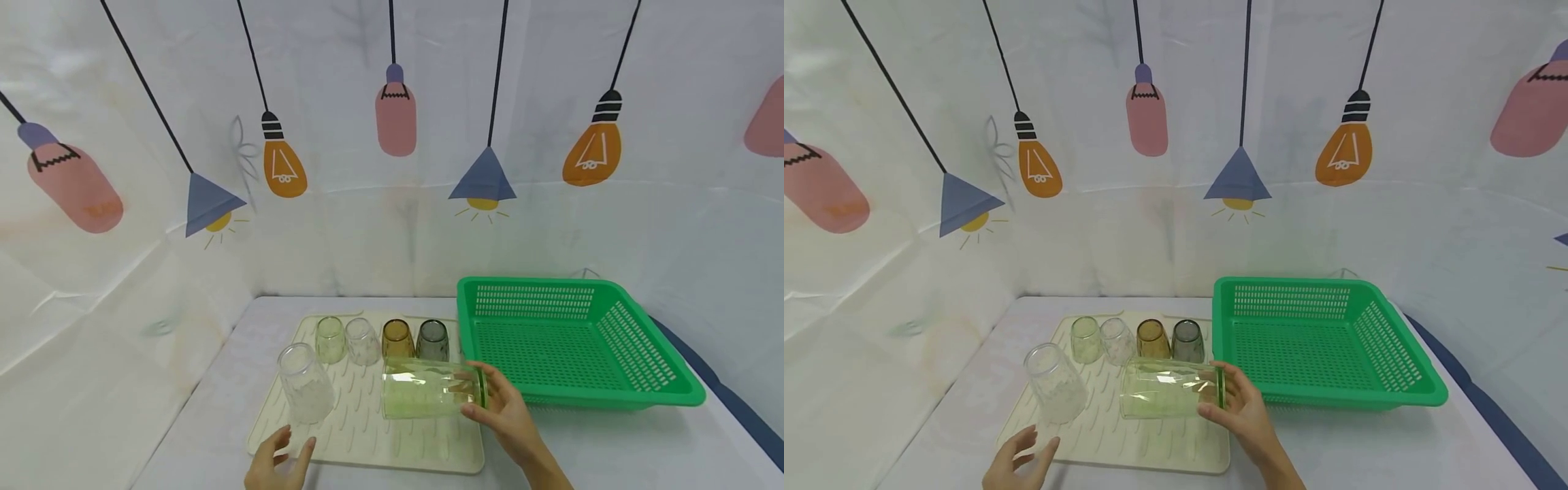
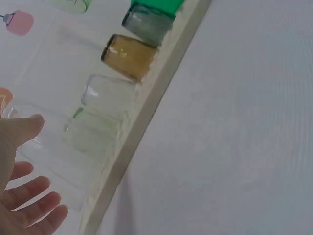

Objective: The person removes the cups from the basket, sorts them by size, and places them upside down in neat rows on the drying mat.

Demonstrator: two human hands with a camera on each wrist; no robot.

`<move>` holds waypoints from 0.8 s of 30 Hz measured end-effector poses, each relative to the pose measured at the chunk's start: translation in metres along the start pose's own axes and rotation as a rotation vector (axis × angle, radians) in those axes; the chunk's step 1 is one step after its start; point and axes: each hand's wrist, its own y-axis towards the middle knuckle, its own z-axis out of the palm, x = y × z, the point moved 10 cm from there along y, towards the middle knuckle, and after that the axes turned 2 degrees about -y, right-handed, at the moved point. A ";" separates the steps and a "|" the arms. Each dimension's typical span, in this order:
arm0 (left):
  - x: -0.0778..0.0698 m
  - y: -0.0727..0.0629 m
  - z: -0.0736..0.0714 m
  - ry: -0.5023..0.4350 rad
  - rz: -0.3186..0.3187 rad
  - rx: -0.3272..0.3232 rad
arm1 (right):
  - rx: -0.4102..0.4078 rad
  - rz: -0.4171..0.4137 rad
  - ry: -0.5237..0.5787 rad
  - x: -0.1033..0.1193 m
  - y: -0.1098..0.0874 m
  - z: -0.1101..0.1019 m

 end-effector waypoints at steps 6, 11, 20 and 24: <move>0.043 -0.002 -0.006 0.302 -0.178 0.147 | -0.011 0.010 -0.026 0.000 0.001 0.000; 0.086 -0.011 0.021 0.431 -0.292 0.581 | -0.030 0.029 -0.052 -0.001 0.002 -0.001; 0.104 -0.010 0.037 0.419 -0.277 0.759 | -0.074 0.108 -0.082 -0.007 0.004 -0.002; 0.100 -0.003 0.039 0.397 -0.273 0.771 | -0.050 0.075 -0.069 -0.006 0.007 0.002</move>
